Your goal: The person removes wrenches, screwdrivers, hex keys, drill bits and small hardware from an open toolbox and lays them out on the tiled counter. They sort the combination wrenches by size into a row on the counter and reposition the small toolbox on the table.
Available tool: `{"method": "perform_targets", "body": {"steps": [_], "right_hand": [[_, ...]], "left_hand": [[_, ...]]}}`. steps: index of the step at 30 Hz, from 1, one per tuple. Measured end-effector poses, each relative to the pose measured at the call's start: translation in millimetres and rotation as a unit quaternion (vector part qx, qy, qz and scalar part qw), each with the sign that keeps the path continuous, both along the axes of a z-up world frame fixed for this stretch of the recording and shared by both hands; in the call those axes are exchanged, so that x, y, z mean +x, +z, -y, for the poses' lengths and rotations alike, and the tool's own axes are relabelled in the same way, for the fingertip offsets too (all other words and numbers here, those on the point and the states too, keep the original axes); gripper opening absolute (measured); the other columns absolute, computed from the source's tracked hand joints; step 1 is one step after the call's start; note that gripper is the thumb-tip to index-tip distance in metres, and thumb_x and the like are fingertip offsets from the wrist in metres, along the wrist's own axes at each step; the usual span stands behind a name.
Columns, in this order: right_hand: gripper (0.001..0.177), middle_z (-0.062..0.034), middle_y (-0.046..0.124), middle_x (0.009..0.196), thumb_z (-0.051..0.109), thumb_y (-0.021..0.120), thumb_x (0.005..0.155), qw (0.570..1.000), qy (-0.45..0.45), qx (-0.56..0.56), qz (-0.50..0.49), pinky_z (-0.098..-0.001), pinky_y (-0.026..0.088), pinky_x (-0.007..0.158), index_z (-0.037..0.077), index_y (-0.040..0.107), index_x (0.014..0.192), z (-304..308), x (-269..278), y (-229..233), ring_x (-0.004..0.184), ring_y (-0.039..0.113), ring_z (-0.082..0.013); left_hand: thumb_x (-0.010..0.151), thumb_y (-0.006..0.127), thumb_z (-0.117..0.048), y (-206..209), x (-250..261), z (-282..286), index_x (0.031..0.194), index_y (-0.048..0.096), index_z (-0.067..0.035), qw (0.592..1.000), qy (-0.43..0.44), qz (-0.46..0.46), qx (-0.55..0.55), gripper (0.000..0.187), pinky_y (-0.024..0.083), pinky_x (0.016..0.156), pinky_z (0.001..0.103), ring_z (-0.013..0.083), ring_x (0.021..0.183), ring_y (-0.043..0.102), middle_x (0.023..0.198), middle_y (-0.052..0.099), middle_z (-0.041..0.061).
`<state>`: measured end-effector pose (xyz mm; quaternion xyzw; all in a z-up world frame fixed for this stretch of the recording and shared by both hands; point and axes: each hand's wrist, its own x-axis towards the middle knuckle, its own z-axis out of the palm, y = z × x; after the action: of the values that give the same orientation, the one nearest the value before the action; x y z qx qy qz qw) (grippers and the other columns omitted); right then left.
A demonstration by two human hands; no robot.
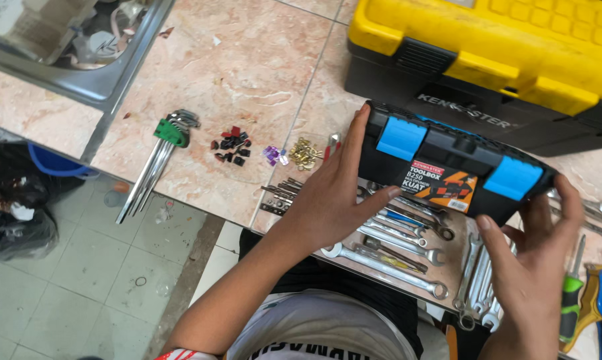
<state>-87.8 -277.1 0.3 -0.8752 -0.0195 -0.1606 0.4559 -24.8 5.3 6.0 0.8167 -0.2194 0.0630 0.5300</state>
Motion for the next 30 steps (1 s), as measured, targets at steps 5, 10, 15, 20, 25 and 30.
{"method": "perform_targets", "body": {"steps": [5, 10, 15, 20, 25, 30], "right_hand": [[0.085, -0.0178, 0.045, 0.149, -0.011, 0.064, 0.097, 0.994, 0.009, 0.102, 0.031, -0.0325, 0.050, 0.107, 0.009, 0.020, 0.167, -39, -7, 20, 0.137, 0.050, -0.0243], [0.068, -0.0150, 0.049, 0.155, -0.008, 0.060, 0.093, 0.990, 0.014, 0.138, -0.001, -0.0279, 0.050, 0.102, -0.001, 0.038, 0.156, -85, 11, 29, 0.133, 0.055, -0.0203], [0.045, -0.0199, 0.054, 0.156, -0.011, 0.061, 0.101, 0.971, 0.145, 0.189, 0.011, -0.0322, 0.052, 0.115, -0.004, 0.048, 0.144, -122, 47, 23, 0.138, 0.059, -0.0213], [0.035, -0.0221, 0.054, 0.155, -0.015, 0.061, 0.100, 0.952, 0.232, 0.201, 0.017, -0.0340, 0.052, 0.120, -0.003, 0.051, 0.132, -158, 74, 14, 0.141, 0.058, -0.0230], [0.035, -0.0199, 0.053, 0.153, -0.016, 0.063, 0.097, 0.940, 0.274, 0.202, -0.017, -0.0333, 0.054, 0.114, -0.002, 0.052, 0.128, -186, 91, 6, 0.134, 0.062, -0.0242], [0.035, -0.0167, 0.052, 0.153, -0.015, 0.067, 0.098, 0.932, 0.289, 0.219, 0.011, -0.0315, 0.053, 0.118, -0.002, 0.054, 0.128, -203, 129, -10, 0.136, 0.062, -0.0226]], "left_hand": [[0.099, 0.071, -0.034, 12, -17, -42, 0.166, 0.015, -0.008, 0.996, 0.064, -0.051, -0.046, 0.092, 0.042, 0.121, 0.045, 0.0361, 0.149, 0.049, 0.160, 0.047, 0.027], [0.100, 0.070, -0.019, 8, -29, -90, 0.161, 0.023, -0.005, 0.980, 0.146, -0.048, -0.129, 0.078, 0.043, 0.117, 0.045, 0.0333, 0.154, 0.043, 0.161, 0.046, 0.024], [0.103, 0.063, -0.012, -6, -39, -130, 0.157, 0.026, -0.005, 0.958, 0.193, -0.049, -0.207, 0.065, 0.042, 0.120, 0.044, 0.0309, 0.154, 0.045, 0.165, 0.043, 0.022], [0.107, 0.058, -0.008, -23, -48, -162, 0.158, 0.021, -0.005, 0.941, 0.216, -0.034, -0.257, 0.062, 0.040, 0.123, 0.043, 0.0306, 0.158, 0.038, 0.170, 0.034, 0.021], [0.107, 0.058, -0.009, -40, -36, -193, 0.156, 0.024, -0.004, 0.927, 0.243, -0.006, -0.284, 0.059, 0.041, 0.123, 0.042, 0.0298, 0.156, 0.040, 0.167, 0.037, 0.022], [0.110, 0.060, -0.015, -58, 26, -236, 0.152, 0.031, -0.004, 0.939, 0.213, 0.021, -0.267, 0.052, 0.039, 0.125, 0.039, 0.0291, 0.152, 0.045, 0.166, 0.040, 0.023]]}}
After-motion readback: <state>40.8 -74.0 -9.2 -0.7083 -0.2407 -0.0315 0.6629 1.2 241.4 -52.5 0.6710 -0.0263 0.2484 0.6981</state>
